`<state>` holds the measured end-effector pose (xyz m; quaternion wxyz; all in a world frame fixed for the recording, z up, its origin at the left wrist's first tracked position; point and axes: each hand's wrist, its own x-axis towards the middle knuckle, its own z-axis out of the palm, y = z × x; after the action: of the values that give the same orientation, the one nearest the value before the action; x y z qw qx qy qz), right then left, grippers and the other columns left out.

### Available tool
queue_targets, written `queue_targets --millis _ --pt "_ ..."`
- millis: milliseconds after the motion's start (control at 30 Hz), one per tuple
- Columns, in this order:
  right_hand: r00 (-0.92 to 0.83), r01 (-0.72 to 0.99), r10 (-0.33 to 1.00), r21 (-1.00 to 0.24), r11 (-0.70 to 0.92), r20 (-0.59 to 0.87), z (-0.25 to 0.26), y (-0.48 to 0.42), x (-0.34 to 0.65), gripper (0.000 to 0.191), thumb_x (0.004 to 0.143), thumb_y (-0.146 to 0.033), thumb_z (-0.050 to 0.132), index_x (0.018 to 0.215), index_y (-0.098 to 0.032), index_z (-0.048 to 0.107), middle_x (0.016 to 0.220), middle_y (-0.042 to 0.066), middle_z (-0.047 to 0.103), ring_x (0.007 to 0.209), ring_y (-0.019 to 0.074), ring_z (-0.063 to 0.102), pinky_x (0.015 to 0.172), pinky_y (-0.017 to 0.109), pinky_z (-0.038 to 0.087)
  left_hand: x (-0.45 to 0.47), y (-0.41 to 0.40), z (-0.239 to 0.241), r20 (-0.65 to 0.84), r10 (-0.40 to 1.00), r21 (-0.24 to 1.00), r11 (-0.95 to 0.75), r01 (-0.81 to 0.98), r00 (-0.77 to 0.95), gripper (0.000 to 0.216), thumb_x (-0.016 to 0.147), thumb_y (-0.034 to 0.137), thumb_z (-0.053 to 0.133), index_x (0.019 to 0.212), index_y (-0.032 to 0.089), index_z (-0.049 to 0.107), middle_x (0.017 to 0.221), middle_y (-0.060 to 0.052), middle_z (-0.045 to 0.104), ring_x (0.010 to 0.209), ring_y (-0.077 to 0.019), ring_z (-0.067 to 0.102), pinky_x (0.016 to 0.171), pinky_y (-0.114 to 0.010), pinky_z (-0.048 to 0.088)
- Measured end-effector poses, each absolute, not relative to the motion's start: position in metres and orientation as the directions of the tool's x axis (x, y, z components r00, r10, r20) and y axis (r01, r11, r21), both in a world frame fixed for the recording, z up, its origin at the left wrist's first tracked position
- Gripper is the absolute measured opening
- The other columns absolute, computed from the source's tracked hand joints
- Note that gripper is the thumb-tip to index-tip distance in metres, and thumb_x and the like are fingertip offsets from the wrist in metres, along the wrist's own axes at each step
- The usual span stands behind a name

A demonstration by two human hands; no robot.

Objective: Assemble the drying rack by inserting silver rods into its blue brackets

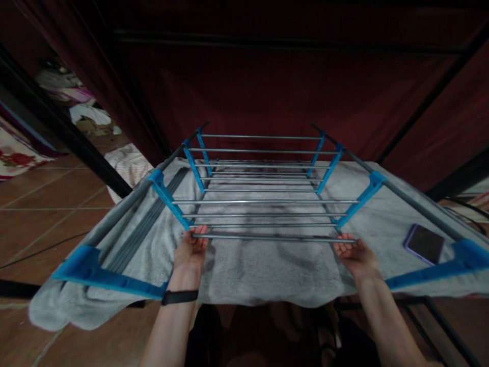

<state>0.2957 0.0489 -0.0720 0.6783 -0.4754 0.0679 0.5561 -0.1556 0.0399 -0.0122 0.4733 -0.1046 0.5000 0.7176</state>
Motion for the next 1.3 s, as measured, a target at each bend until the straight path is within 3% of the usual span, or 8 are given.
queue_targets --millis 167,300,533,900,1300 --pt "0.361 -0.828 0.699 -0.557 -0.065 -0.618 -0.071 0.049 0.296 0.034 0.099 -0.027 0.027 0.085 -0.020 0.057 0.075 0.001 0.065 0.063 0.0140 0.067 0.057 0.031 0.060 -0.164 0.037 -0.009 -0.607 0.601 0.585 -0.105 -0.804 -0.520 0.037 0.100 0.025 0.026 0.088 0.016 0.060 0.081 -0.007 0.066 0.071 -0.0164 0.068 0.062 -0.029 0.055" --pt "0.351 -0.838 0.709 -0.544 -0.054 -0.612 -0.072 0.049 0.296 0.034 0.099 -0.028 0.028 0.084 -0.020 0.057 0.074 0.000 0.065 0.063 0.0137 0.067 0.058 0.032 0.060 -0.164 0.035 -0.007 -0.613 0.601 0.587 -0.088 -0.805 -0.513 0.031 0.096 0.014 0.029 0.090 0.017 0.059 0.078 -0.005 0.065 0.067 -0.0160 0.067 0.060 -0.028 0.054" --pt "0.349 -0.836 0.716 -0.546 -0.054 -0.604 -0.069 0.048 0.293 0.030 0.098 -0.027 0.031 0.086 -0.021 0.058 0.076 0.001 0.067 0.065 0.0144 0.067 0.058 0.031 0.060 -0.153 0.035 -0.004 -0.544 0.539 0.720 -0.092 -0.688 -0.643 0.030 0.091 0.005 0.035 0.104 0.026 0.053 0.081 -0.002 0.065 0.068 -0.0148 0.067 0.065 -0.027 0.052" --pt "0.355 -0.835 0.726 -0.548 -0.036 -0.589 -0.065 0.048 0.289 0.030 0.098 -0.028 0.033 0.088 -0.020 0.060 0.074 0.001 0.067 0.064 0.0145 0.067 0.059 0.031 0.059 -0.158 0.042 -0.007 -0.591 0.563 0.692 -0.013 -0.722 -0.577 0.031 0.085 -0.009 0.040 0.081 0.020 0.052 0.076 0.003 0.063 0.062 -0.0069 0.063 0.062 -0.018 0.050" --pt "0.378 -0.828 0.713 -0.560 -0.025 -0.591 -0.060 0.049 0.289 0.031 0.098 -0.027 0.033 0.085 -0.020 0.060 0.071 0.001 0.067 0.062 0.0143 0.066 0.056 0.030 0.058 -0.155 0.037 -0.007 -0.579 0.615 0.692 0.023 -0.721 -0.535 0.030 0.082 -0.008 0.045 0.079 0.021 0.050 0.075 0.002 0.064 0.064 -0.0104 0.066 0.059 -0.021 0.053"
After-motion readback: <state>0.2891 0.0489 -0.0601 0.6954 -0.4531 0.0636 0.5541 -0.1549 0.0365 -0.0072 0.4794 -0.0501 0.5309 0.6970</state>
